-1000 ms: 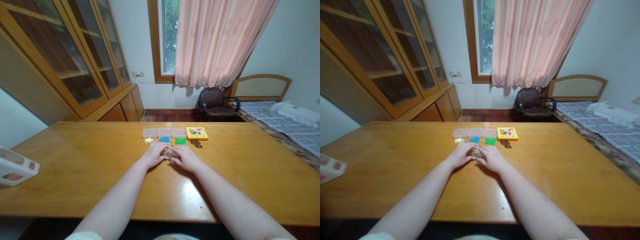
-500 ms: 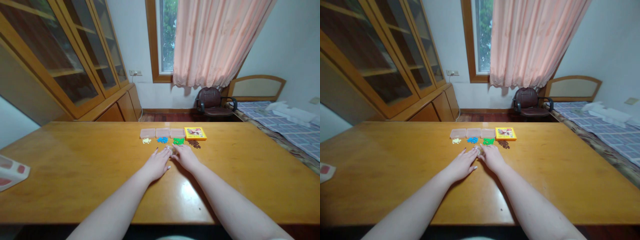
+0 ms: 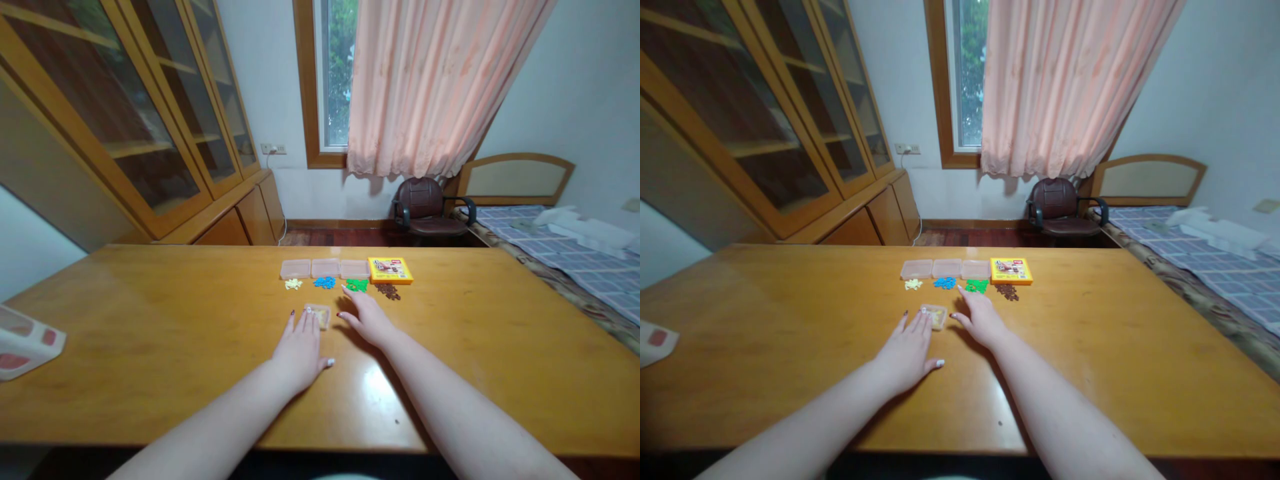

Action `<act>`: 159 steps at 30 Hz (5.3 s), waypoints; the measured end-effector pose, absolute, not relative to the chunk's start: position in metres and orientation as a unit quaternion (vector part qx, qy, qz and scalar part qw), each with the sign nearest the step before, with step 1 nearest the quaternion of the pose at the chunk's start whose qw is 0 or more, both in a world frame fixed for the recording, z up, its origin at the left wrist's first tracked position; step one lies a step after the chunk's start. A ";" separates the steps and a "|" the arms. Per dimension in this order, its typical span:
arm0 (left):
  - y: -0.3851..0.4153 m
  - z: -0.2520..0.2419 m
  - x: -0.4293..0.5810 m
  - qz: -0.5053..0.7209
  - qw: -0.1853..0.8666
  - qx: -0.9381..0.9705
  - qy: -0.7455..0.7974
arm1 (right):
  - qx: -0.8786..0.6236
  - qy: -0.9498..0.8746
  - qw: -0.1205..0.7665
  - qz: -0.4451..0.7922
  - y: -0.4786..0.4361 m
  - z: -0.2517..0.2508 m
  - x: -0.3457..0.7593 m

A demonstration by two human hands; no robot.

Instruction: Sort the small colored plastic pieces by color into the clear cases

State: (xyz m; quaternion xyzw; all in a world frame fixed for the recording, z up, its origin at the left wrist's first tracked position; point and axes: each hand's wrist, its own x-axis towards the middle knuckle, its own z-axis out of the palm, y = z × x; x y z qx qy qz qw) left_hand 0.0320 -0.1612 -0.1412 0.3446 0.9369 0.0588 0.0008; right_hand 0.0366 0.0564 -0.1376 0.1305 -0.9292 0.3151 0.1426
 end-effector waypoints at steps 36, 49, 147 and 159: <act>-0.208 -0.148 -0.082 0.111 -0.036 0.295 0.948 | 0.138 -0.915 0.113 0.362 0.052 -0.134 0.035; -0.174 -0.154 -0.009 0.100 -0.060 0.288 0.951 | 0.133 -0.917 0.116 0.358 0.051 -0.130 0.038; -0.139 -0.142 -0.028 0.212 0.014 0.331 0.919 | 0.111 -0.955 0.119 0.249 0.066 -0.143 0.025; -0.132 -0.146 -0.023 0.660 0.122 0.269 0.690 | 0.211 -0.914 0.119 0.326 0.061 -0.119 0.042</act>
